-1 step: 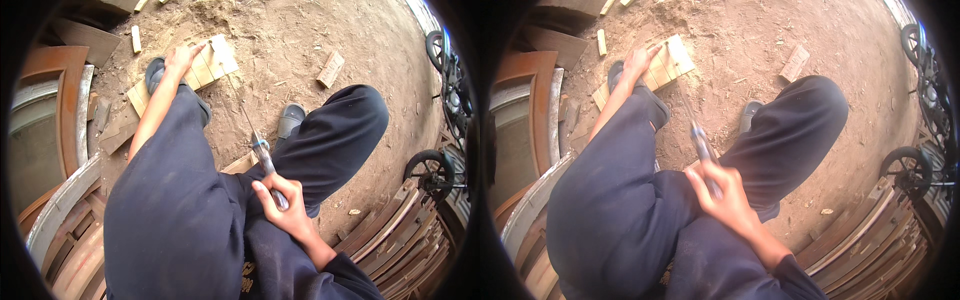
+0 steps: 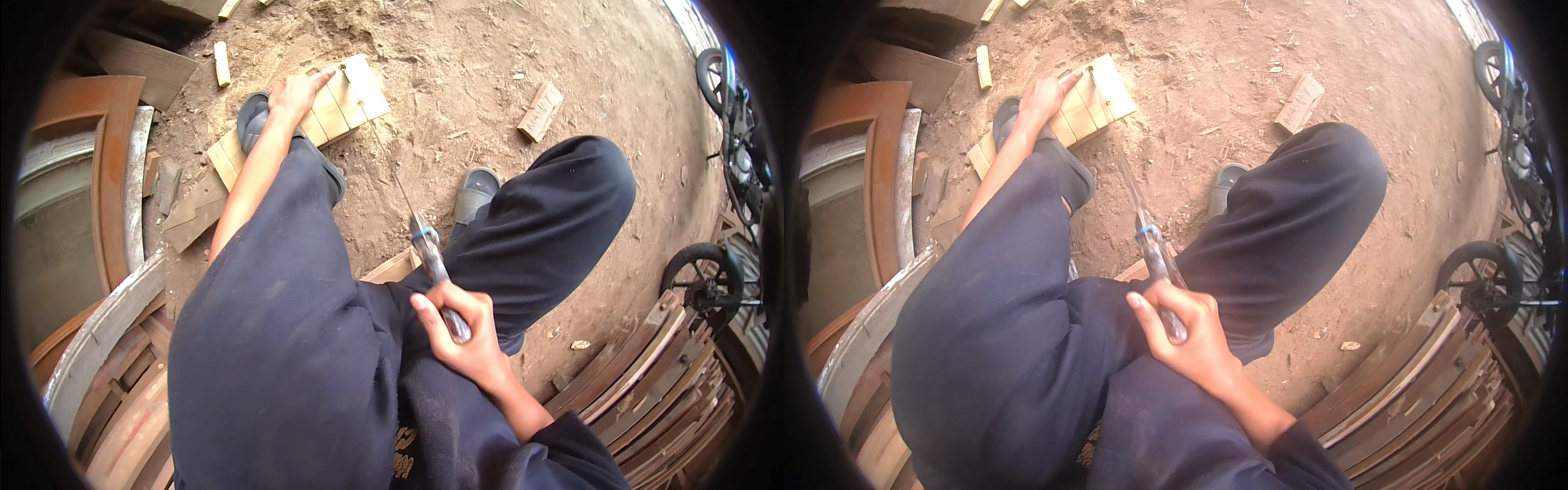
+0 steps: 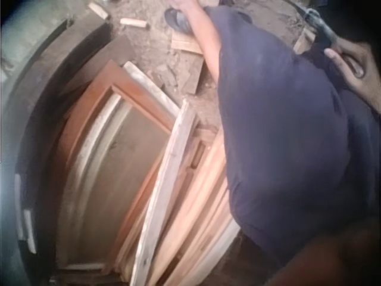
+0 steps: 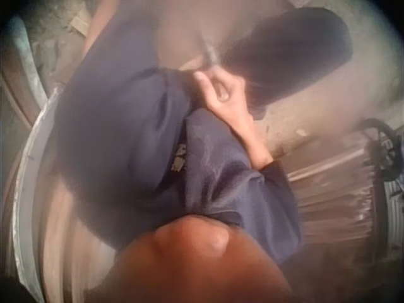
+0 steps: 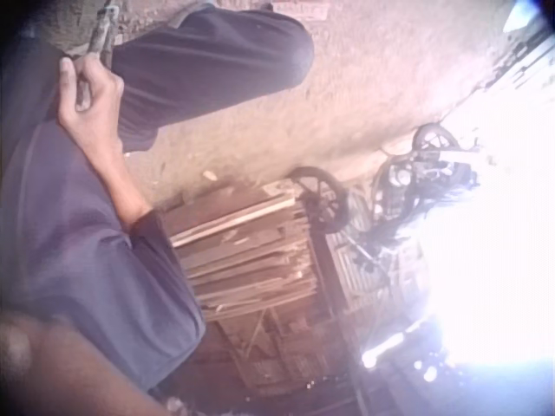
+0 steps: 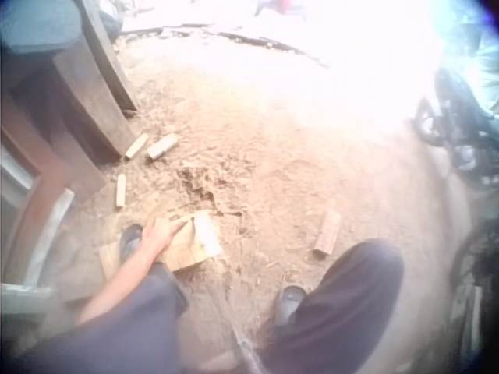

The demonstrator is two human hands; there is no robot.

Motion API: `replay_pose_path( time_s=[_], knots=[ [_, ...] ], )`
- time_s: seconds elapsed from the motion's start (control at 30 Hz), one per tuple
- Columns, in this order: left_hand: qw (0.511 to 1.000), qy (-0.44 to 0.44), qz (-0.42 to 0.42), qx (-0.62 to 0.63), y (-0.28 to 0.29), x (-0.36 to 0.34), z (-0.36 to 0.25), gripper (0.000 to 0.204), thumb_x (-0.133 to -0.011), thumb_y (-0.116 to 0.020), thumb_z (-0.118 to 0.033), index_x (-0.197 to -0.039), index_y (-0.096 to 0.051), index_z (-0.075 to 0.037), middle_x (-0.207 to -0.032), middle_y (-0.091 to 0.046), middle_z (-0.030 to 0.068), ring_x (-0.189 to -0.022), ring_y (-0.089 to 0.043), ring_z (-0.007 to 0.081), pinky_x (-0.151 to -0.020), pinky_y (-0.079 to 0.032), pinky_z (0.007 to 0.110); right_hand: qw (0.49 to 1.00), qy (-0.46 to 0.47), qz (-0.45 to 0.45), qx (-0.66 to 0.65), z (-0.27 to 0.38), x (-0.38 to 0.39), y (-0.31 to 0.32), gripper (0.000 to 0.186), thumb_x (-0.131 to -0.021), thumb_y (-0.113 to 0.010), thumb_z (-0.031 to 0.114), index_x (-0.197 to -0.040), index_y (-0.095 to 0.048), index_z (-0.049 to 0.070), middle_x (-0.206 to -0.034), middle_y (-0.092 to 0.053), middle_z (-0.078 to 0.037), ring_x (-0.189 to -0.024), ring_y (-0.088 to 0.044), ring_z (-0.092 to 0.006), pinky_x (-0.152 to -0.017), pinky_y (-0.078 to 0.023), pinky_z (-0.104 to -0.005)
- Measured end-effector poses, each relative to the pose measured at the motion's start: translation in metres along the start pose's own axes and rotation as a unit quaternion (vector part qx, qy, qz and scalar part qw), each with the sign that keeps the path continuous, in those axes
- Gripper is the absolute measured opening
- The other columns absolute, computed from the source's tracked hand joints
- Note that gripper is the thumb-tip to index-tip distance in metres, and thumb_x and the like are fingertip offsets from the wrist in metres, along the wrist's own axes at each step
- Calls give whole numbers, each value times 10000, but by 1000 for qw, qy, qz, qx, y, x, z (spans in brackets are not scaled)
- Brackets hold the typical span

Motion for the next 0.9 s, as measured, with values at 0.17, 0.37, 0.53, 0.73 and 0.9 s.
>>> replay_pose_path(
  time_s=[0.17,0.37,0.53,0.73,0.9],
  knots=[
    [1000,-15,-9,25,-4,0,-14,892,-878,-320,-765,-999,-695,35,-1083,-654,269,-1091,-603,411,-926,-458,494,998,51,-30,25,-36,-99,-32,292,-923,-637,191,-739,-541,-15,-585,-485,-156,-508,-405,-156,-511,-399,-326],
    [1000,-12,-2,11,1,-9,-7,886,-876,-336,-760,-1044,-688,35,-1128,-641,265,-1113,-591,412,-939,-450,501,1000,-17,-11,-9,13,3,12,289,-912,-637,64,-670,-489,11,-589,-415,-6,-595,-388,-45,-533,-338,-255],
    [999,3,-7,31,-1,-9,-15,897,-858,-344,-777,-1082,-681,23,-1150,-630,270,-1129,-579,416,-962,-442,489,997,56,-38,27,-18,-124,-27,291,-917,-642,95,-696,-483,-4,-601,-397,-19,-596,-376,-55,-525,-334,-266],
    [1000,-25,-16,9,-5,-15,-1,876,-877,-340,-757,-1035,-695,28,-1129,-636,278,-1113,-588,416,-948,-451,501,1000,29,2,-1,-10,-24,8,211,-898,-660,91,-711,-593,20,-551,-539,-65,-514,-491,-66,-497,-403,-284],
    [1000,-4,3,19,4,-10,-19,896,-862,-340,-776,-1028,-696,29,-1128,-639,272,-1125,-588,406,-943,-452,502,997,32,-5,72,-4,-79,-20,228,-920,-643,180,-791,-592,-1,-600,-568,-150,-505,-543,-223,-524,-430,-336]
  ],
)
Point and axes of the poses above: each hand's wrist, its own x-axis away from the middle knuckle, its own y-axis out of the back of the hand, z = x × y, the point moved 3 cm from there along -x, towards the middle knuckle
